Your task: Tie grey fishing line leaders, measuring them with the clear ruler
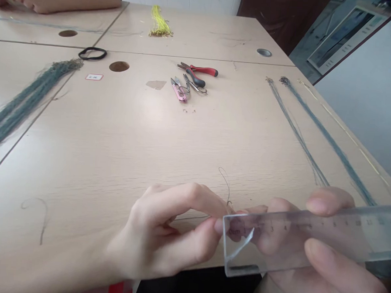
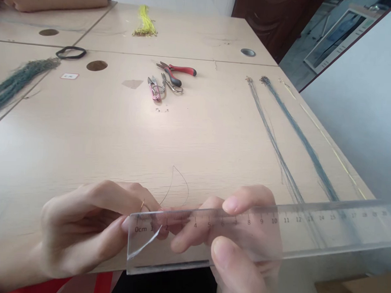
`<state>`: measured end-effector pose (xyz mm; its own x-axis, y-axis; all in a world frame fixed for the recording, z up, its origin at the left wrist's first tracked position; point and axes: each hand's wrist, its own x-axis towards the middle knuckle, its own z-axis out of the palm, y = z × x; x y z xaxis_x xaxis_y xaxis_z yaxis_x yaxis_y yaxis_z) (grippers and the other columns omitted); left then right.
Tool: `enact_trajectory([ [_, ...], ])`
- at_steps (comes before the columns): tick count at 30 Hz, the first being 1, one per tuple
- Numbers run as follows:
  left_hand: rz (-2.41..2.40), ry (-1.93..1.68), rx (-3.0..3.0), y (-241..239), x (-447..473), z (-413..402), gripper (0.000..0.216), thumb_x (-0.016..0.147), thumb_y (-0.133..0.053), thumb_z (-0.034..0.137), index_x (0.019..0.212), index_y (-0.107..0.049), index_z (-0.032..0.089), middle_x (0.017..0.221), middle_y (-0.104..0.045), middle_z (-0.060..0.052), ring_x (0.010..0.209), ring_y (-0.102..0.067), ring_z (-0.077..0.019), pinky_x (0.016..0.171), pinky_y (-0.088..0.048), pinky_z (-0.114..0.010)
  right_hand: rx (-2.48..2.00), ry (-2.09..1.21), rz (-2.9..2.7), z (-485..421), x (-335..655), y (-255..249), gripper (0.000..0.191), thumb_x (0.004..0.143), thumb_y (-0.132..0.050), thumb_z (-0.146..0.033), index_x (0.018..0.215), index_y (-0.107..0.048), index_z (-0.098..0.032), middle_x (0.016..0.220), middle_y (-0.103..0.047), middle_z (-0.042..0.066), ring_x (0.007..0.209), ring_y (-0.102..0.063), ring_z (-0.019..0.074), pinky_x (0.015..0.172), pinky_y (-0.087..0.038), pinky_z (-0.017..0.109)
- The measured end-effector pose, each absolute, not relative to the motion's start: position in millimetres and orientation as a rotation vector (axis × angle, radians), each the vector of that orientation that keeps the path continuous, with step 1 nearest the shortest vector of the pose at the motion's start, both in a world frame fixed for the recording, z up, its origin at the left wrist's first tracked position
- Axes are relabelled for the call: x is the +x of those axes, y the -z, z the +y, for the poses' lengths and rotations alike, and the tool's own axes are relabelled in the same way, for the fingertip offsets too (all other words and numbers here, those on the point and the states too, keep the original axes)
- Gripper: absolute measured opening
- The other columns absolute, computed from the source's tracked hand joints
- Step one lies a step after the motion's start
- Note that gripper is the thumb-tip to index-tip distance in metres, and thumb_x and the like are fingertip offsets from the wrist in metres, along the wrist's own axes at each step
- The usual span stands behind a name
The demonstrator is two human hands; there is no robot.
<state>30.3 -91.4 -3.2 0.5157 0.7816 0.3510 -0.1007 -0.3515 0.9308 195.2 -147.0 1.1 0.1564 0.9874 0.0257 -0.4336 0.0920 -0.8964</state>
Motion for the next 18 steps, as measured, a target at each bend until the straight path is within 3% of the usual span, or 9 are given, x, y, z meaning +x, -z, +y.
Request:
enact_trajectory([
  [8,0.598,-1.011,1.713,2,30,-90,0.013,0.087,-0.055,0.011,0.088,-0.055,0.023,0.074,-0.068,0.001,0.059,-0.062,-0.0117,0.050,-0.051,-0.020,-0.798,-1.324,-0.772,-147,200,-1,0.022,0.081,-0.059,-0.022,0.097,-0.056,-0.035,0.069,-0.070,-0.001,0.075,-0.069,0.0237,0.066,-0.059,0.040],
  [18,0.565,-1.040,1.675,2,32,-89,0.013,0.085,-0.057,0.008,0.085,-0.058,0.021,0.073,-0.070,-0.002,0.058,-0.064,-0.0128,0.047,-0.050,-0.021,-0.800,-1.324,-0.806,-147,204,1,0.021,0.082,-0.058,-0.023,0.098,-0.056,-0.036,0.071,-0.071,-0.002,0.073,-0.069,0.0211,0.066,-0.060,0.037],
])
